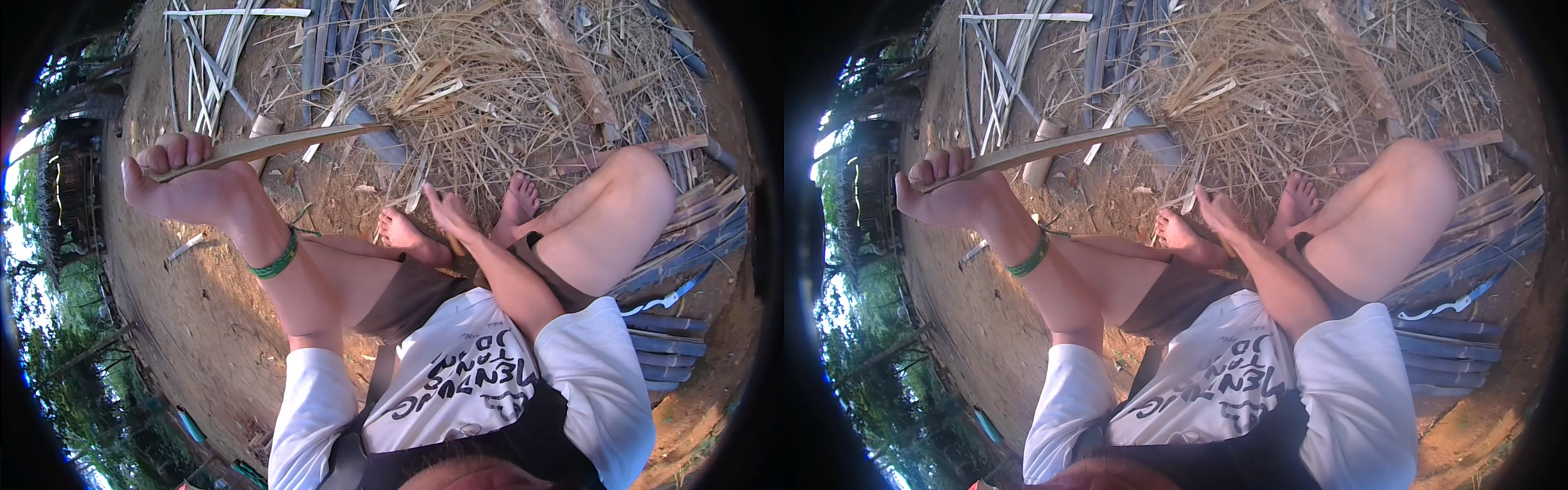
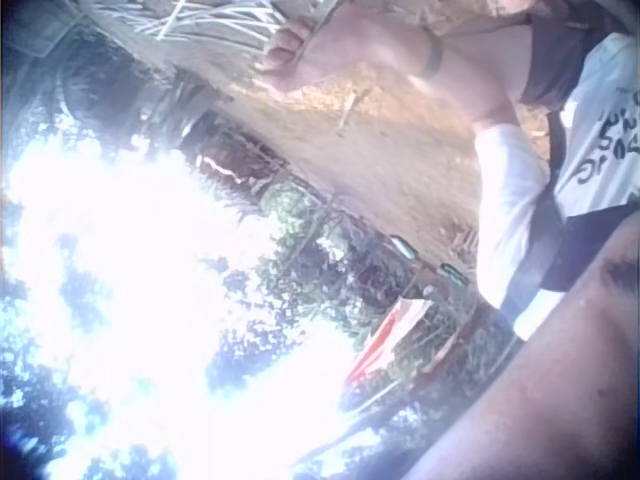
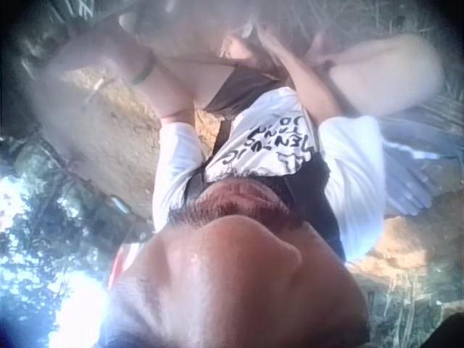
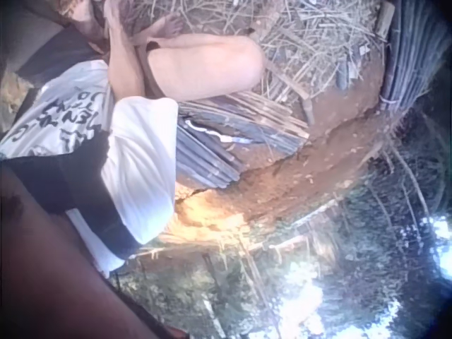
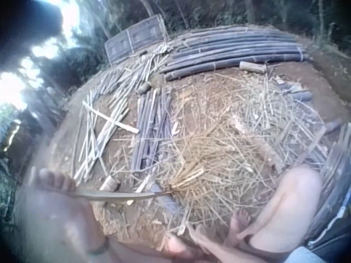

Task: The person scrapes a long piece of bamboo with a blade, shaving off thin layers to smooth the surface while sitting on the ground.

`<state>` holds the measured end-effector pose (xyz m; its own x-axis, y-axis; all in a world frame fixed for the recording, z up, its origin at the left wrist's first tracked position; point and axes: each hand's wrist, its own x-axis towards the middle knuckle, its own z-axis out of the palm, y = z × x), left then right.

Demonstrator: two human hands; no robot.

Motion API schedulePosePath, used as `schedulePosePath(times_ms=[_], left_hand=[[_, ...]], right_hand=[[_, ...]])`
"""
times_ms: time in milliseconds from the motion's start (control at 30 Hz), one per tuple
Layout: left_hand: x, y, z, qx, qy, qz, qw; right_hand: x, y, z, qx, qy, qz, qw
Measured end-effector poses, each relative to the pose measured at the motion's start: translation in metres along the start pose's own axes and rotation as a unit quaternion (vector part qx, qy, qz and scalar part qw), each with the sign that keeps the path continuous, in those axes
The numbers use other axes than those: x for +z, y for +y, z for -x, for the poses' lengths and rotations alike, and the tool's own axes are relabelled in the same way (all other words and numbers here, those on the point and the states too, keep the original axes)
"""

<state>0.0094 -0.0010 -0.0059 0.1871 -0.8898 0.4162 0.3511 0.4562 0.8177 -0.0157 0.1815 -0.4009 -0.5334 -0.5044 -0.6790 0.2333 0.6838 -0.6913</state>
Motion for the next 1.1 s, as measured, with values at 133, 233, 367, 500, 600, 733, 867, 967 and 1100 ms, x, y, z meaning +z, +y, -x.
schedulePosePath(times_ms=[133,233,367,500,600,733,867,967,1100], left_hand=[[0.006,0.001,-0.006,0.019,-0.055,0.06,0.996],[-0.011,-0.009,-0.026,-0.004,-0.107,0.1,0.989],[-0.025,-0.015,-0.041,0.007,-0.166,0.063,0.984],[-0.04,-0.02,-0.058,0.2,-0.222,-0.102,0.949],[-0.031,-0.021,-0.043,0.324,-0.162,-0.223,0.905],[-0.015,-0.03,-0.013,0.396,-0.062,-0.226,0.888],[-0.014,-0.024,0.008,0.406,-0.044,-0.203,0.89],[-0.009,-0.014,0.025,0.344,-0.032,-0.15,0.926],[-0.002,-0.012,0.032,0.348,-0.024,-0.132,0.928]], right_hand=[[-0.007,-0.029,0.007,-0.082,-0.078,-0.112,0.987],[-0.025,-0.051,0.02,-0.133,-0.098,-0.138,0.976],[-0.029,-0.067,0.031,-0.164,-0.107,-0.2,0.96],[-0.039,-0.101,0.06,-0.178,-0.099,-0.22,0.954],[-0.045,-0.128,0.09,-0.216,-0.098,-0.269,0.933],[-0.062,-0.18,0.151,-0.261,-0.168,-0.295,0.903],[-0.076,-0.22,0.203,-0.43,-0.204,-0.244,0.845],[-0.075,-0.225,0.21,-0.475,-0.183,-0.231,0.829],[-0.069,-0.209,0.193,-0.407,-0.185,-0.203,0.871]])
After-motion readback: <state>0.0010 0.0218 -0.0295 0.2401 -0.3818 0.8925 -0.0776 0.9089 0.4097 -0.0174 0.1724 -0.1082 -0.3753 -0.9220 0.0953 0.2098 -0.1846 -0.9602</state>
